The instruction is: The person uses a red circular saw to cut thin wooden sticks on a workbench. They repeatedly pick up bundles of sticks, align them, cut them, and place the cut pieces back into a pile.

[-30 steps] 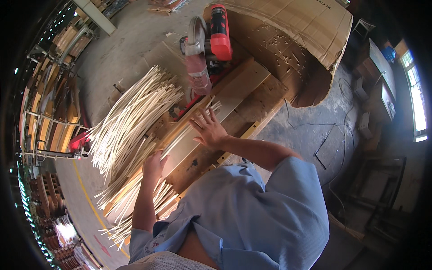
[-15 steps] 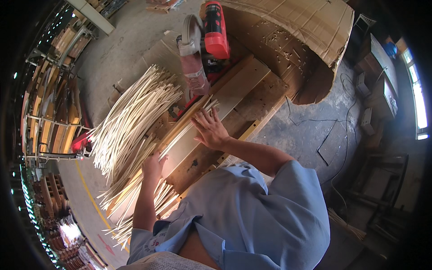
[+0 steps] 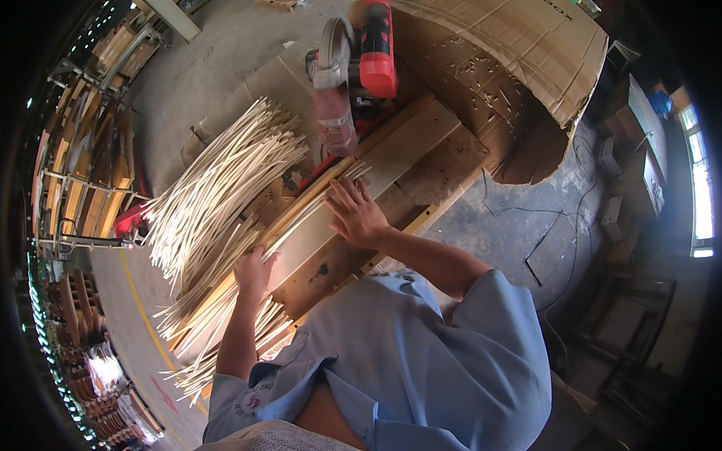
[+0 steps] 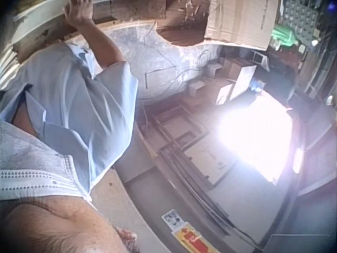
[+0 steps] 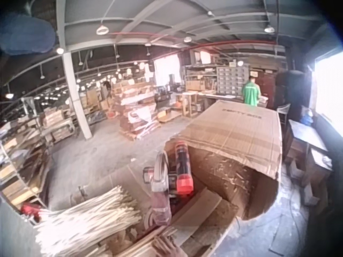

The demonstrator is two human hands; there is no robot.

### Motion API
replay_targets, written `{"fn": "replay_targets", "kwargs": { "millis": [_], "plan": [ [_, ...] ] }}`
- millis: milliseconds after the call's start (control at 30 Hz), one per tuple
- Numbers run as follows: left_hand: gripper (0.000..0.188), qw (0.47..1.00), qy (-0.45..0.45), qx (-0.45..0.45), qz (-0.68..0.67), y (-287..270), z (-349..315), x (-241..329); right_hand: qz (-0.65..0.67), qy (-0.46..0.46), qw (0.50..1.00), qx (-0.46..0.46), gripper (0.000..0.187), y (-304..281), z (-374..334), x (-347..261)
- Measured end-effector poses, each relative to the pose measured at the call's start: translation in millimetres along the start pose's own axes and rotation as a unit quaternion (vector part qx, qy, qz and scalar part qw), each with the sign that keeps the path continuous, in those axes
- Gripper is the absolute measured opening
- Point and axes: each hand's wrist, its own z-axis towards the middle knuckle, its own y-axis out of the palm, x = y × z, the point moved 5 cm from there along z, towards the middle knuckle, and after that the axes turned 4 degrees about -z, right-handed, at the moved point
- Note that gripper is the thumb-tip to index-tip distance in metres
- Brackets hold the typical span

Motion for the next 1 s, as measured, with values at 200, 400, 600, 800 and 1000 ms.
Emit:
{"fn": "replay_targets", "kwargs": {
  "millis": [200, 400, 600, 800, 1000],
  "plan": [
    [0.044, 0.996, 0.022, 0.082, 0.005, 3.3, -10.9, 0.0, 0.001, 0.014, 1.0, -0.014, 0.071, -0.2, -7.6, -4.2],
    [0.04, 0.978, 0.091, 0.185, 0.019, -0.3, -16.0, 0.8, 0.005, -0.006, 1.0, -0.011, 0.084, -3.5, -2.9, -5.8],
    [0.036, 0.955, 0.15, 0.256, 0.015, -6.6, -18.9, 6.5, 0.029, -0.006, 0.999, 0.012, 0.093, -4.1, -0.7, 3.9],
    [0.033, 0.944, 0.169, 0.283, 0.007, -11.7, -19.6, 9.0, 0.048, 0.012, 0.998, 0.032, 0.089, -8.4, 1.0, 4.6],
    [0.037, 0.96, 0.136, 0.243, 0.006, -10.5, -18.5, 8.0, 0.007, 0.013, 0.998, 0.066, 0.082, -14.1, -8.1, 0.4]
  ]
}}
